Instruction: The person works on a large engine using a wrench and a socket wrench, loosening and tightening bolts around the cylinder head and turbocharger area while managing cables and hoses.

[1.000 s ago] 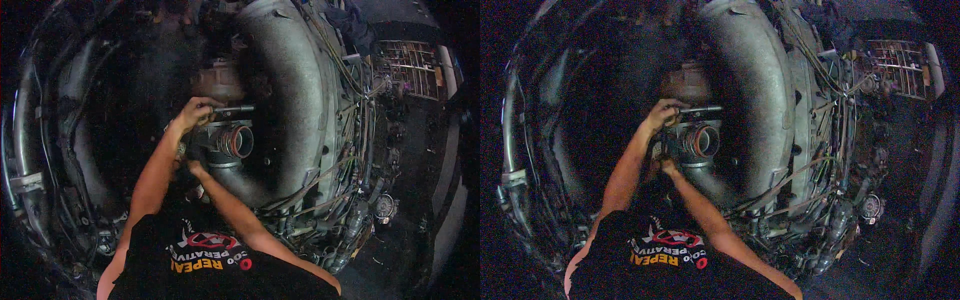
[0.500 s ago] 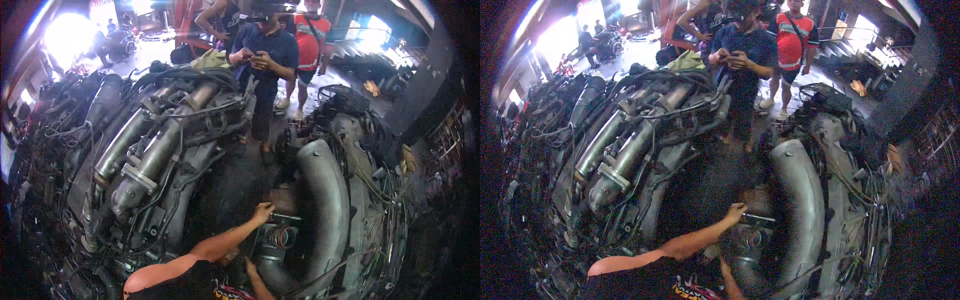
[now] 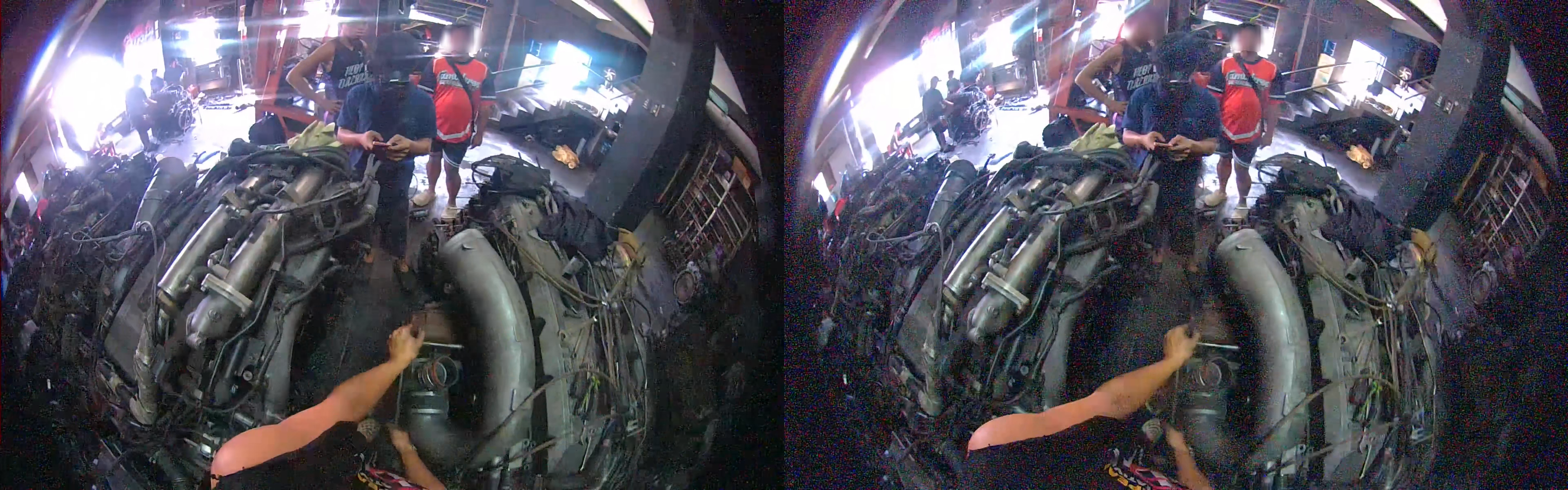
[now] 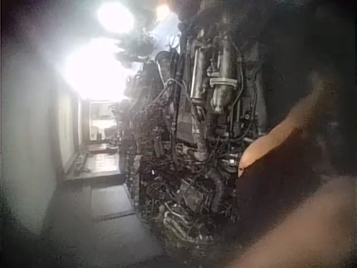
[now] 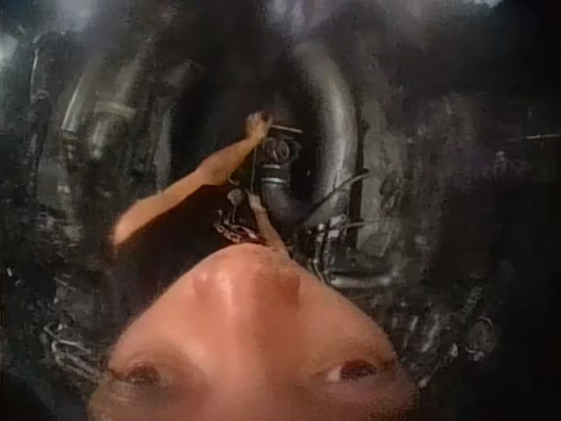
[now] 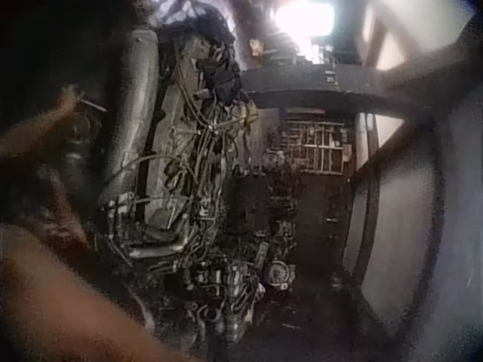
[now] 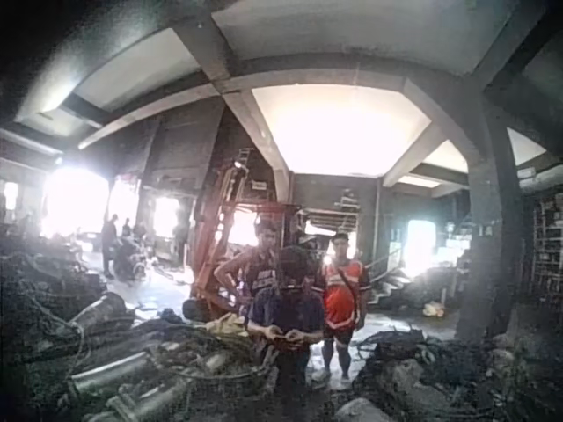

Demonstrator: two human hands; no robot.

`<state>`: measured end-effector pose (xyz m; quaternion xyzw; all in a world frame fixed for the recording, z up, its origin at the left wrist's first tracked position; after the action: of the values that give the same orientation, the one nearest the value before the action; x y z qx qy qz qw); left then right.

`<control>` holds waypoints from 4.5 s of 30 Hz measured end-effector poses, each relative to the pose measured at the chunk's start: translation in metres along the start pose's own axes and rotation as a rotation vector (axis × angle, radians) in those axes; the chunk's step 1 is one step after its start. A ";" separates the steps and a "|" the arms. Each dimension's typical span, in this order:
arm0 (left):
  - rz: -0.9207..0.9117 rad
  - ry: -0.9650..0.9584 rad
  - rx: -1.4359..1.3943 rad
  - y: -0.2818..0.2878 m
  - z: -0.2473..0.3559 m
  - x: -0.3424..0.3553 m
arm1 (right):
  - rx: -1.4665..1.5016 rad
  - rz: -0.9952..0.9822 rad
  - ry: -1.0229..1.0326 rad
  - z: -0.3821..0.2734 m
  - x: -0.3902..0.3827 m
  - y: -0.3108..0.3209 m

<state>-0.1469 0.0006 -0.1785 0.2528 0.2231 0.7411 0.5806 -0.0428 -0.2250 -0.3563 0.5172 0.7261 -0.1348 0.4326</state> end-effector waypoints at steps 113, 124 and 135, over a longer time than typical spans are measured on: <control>-0.717 -1.433 0.390 -0.106 0.370 0.148 | 0.670 0.481 0.030 -0.206 0.110 0.047; -0.819 -1.440 0.336 -0.149 0.378 0.138 | 0.813 0.423 0.070 -0.197 0.105 0.040; -0.743 -1.313 0.346 -0.196 0.395 0.108 | 0.892 0.409 0.096 -0.200 0.104 0.043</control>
<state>0.2283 0.1652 0.0171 0.6359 0.0159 0.1505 0.7568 -0.1124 -0.0118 -0.3072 0.7896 0.5003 -0.3209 0.1528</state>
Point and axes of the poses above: each hand's wrist, its own x-axis towards the middle knuckle, its own y-axis out of the back of the hand, z = x × y, the point moved 4 cm from there along x, towards the middle knuckle, and after that the axes turned 7 degrees about -y, right-handed, at the moved point
